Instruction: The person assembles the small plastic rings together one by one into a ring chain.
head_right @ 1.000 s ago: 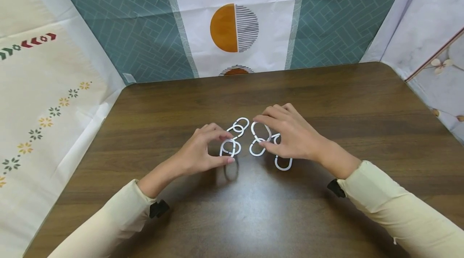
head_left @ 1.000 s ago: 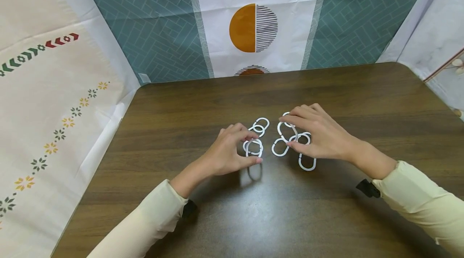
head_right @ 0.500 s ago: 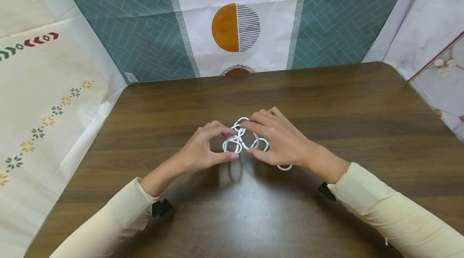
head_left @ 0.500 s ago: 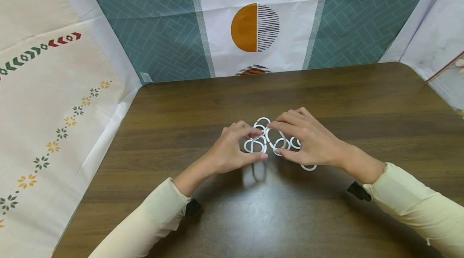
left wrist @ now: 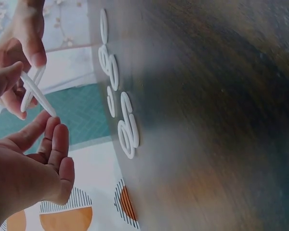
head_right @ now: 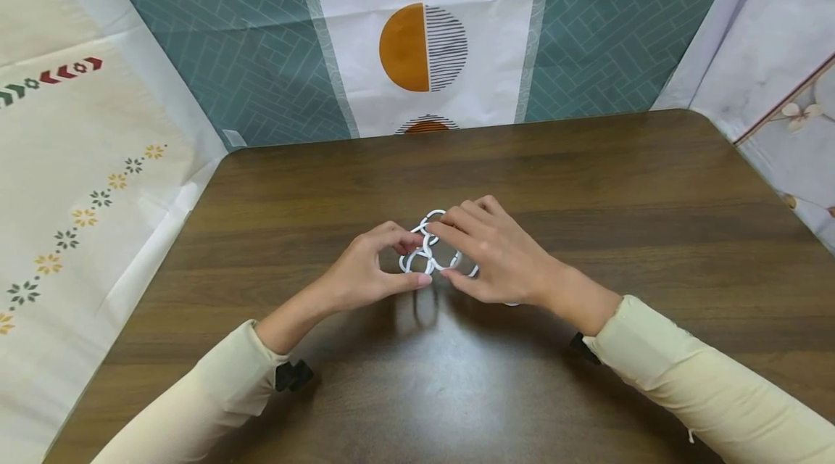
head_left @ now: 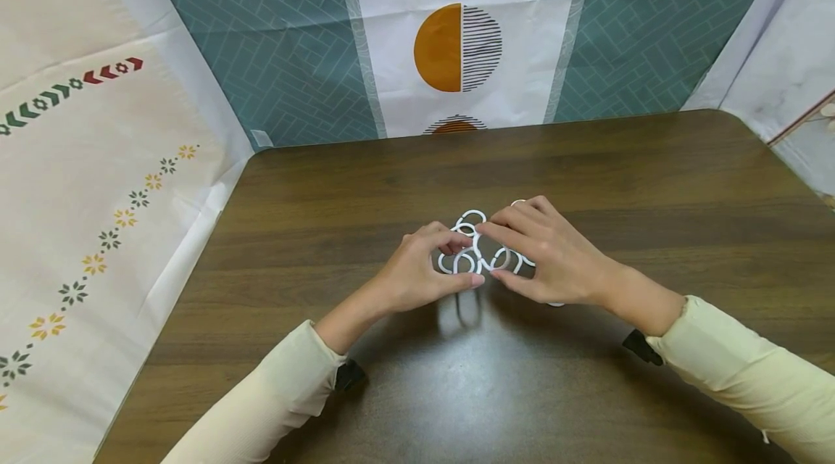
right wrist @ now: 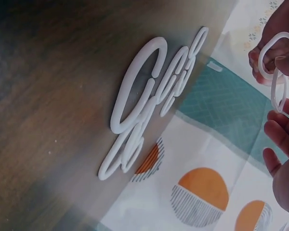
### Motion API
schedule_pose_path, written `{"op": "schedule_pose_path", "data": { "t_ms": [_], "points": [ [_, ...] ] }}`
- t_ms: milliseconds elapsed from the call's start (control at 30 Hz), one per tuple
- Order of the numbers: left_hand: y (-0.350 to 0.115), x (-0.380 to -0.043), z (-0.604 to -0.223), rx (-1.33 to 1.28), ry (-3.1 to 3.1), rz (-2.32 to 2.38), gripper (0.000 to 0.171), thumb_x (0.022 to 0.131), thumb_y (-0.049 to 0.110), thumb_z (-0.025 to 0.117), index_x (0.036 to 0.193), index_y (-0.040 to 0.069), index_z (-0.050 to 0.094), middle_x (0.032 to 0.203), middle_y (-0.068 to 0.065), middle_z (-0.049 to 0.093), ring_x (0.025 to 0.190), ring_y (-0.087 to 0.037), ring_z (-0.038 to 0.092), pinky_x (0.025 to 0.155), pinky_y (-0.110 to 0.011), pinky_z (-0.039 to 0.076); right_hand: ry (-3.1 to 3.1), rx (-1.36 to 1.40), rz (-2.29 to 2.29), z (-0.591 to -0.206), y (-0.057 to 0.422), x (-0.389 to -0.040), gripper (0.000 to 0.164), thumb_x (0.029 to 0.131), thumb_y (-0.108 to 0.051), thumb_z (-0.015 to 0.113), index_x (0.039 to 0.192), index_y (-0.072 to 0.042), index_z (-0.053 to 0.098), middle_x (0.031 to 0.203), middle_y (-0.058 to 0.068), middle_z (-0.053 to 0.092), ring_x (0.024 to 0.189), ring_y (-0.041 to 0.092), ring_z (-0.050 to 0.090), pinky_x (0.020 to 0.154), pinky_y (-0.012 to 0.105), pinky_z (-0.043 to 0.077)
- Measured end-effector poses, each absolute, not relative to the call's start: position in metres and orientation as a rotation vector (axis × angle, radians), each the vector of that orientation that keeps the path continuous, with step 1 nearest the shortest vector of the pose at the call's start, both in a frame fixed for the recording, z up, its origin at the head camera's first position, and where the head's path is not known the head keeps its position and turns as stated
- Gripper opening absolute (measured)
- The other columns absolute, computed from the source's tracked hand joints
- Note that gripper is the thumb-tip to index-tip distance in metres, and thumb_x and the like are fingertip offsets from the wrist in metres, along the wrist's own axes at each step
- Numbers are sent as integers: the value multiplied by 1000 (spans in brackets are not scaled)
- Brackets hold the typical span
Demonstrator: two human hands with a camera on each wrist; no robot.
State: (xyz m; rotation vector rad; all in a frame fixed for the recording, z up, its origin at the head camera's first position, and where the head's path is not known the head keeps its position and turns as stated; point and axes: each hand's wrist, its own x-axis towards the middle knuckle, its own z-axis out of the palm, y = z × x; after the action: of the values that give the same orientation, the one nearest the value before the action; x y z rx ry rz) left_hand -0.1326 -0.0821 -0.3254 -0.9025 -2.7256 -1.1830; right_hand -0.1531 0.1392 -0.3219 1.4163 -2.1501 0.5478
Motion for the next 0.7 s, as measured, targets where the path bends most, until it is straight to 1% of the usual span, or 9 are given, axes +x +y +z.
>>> {"op": "schedule_pose_path", "data": {
  "t_ms": [67,167,233,300,433,567,700],
  "points": [
    [-82,-132,-325,-888,-2725,-1219,40,68,38,72,99,16,63,85,4,54,81,-5,48,76,-31,35,-2131,1420,512,-322,138,-153,52,67,-24,65,114,-3,56,99,5,55,91,22,47,81,40,30],
    [-81,-132,-325,-866,-2724,-1287,38,68,37,73,97,15,63,85,4,55,80,-3,48,74,-28,40,-2120,1428,463,-322,137,-152,52,67,-24,65,114,-4,55,100,6,55,90,24,47,81,41,31],
    [-81,-132,-325,-862,-2720,-1326,38,68,37,73,96,14,63,86,3,55,81,-5,50,72,-27,43,-2116,1434,431,-322,135,-151,53,67,-26,65,115,-5,55,100,6,55,90,24,47,81,42,31],
    [-80,-132,-325,-863,-2725,-1350,39,68,39,72,96,13,62,87,2,55,82,-8,51,72,-27,43,-2114,1432,408,-322,134,-150,53,68,-27,64,115,-5,55,100,5,55,90,25,47,81,42,32],
    [-80,-132,-325,-883,-2749,-1349,44,69,42,71,101,13,62,89,3,55,85,-13,52,72,-31,43,-2106,1397,392,-322,134,-151,53,67,-27,64,114,-4,55,99,6,56,89,25,48,81,42,32],
    [-81,-131,-325,-889,-2752,-1322,45,68,41,72,103,14,62,92,2,56,87,-12,52,76,-34,40,-2102,1374,393,-321,134,-152,55,66,-28,64,115,-3,55,98,7,56,88,25,48,81,41,33],
    [-82,-132,-326,-901,-2735,-1303,43,69,40,72,101,15,62,93,0,58,87,-11,53,77,-32,40,-2102,1366,389,-322,134,-153,55,67,-29,64,115,-3,55,98,7,56,87,25,48,80,41,33]
  ]
}}
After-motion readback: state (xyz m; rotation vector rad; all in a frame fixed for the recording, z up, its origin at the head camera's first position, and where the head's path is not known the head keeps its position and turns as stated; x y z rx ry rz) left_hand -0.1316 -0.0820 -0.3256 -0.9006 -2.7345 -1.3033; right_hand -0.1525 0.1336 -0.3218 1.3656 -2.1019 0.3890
